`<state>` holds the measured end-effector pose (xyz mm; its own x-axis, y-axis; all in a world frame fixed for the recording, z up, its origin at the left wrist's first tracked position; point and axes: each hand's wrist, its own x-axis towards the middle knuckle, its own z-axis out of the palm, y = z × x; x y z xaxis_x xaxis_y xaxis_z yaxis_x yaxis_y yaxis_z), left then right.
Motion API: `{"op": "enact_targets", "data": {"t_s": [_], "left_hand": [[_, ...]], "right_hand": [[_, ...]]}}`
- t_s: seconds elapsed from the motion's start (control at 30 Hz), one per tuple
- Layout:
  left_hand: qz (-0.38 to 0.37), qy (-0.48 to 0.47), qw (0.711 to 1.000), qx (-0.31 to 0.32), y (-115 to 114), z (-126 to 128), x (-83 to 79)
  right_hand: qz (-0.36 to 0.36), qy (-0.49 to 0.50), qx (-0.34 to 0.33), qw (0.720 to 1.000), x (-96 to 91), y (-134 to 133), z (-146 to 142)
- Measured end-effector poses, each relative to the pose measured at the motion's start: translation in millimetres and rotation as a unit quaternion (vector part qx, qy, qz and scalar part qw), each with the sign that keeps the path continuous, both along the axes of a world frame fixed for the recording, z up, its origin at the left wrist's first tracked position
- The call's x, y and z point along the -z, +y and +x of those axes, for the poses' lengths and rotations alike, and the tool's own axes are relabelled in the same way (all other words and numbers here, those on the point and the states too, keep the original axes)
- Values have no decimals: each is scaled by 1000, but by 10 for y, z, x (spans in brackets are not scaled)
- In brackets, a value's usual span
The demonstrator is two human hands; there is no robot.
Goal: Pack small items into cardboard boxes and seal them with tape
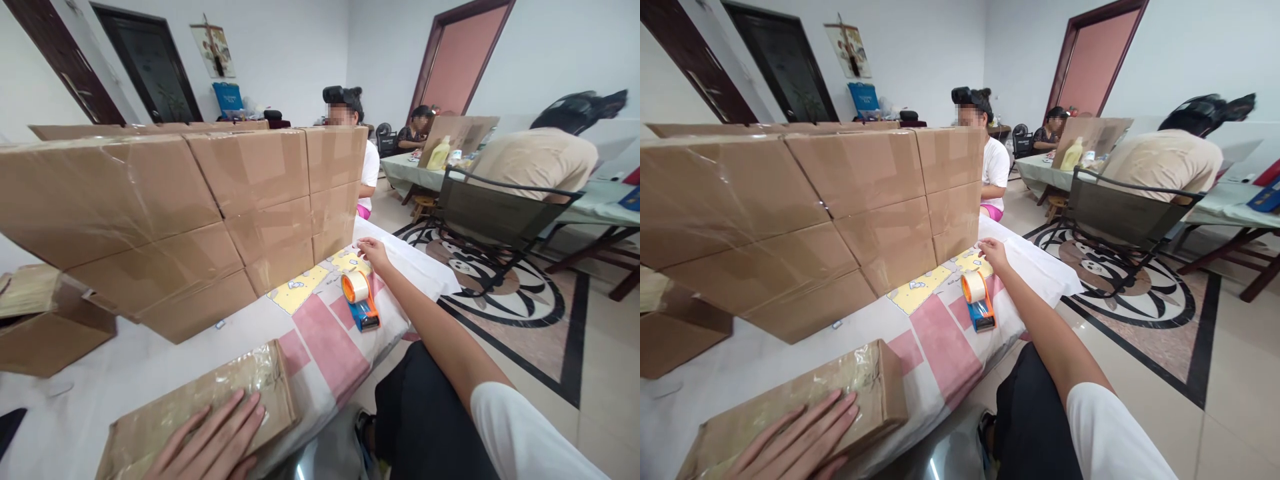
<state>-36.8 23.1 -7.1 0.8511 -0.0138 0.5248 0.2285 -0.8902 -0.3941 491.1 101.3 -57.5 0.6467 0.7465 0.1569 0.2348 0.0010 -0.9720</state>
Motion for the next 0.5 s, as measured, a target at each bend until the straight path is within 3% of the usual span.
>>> {"op": "enact_targets", "data": {"t_s": [0.17,0.33,0.5], "left_hand": [[-5,2,1000,-5,-28,-15,10],[-6,7,1000,-11,-52,1,-42],[-10,19,1000,-15,-55,7,-63]], "right_hand": [[-101,-129,-30,986,118,38,41],[-204,-243,-13,948,298,66,182],[-259,-297,-52,918,351,160,232]]}}
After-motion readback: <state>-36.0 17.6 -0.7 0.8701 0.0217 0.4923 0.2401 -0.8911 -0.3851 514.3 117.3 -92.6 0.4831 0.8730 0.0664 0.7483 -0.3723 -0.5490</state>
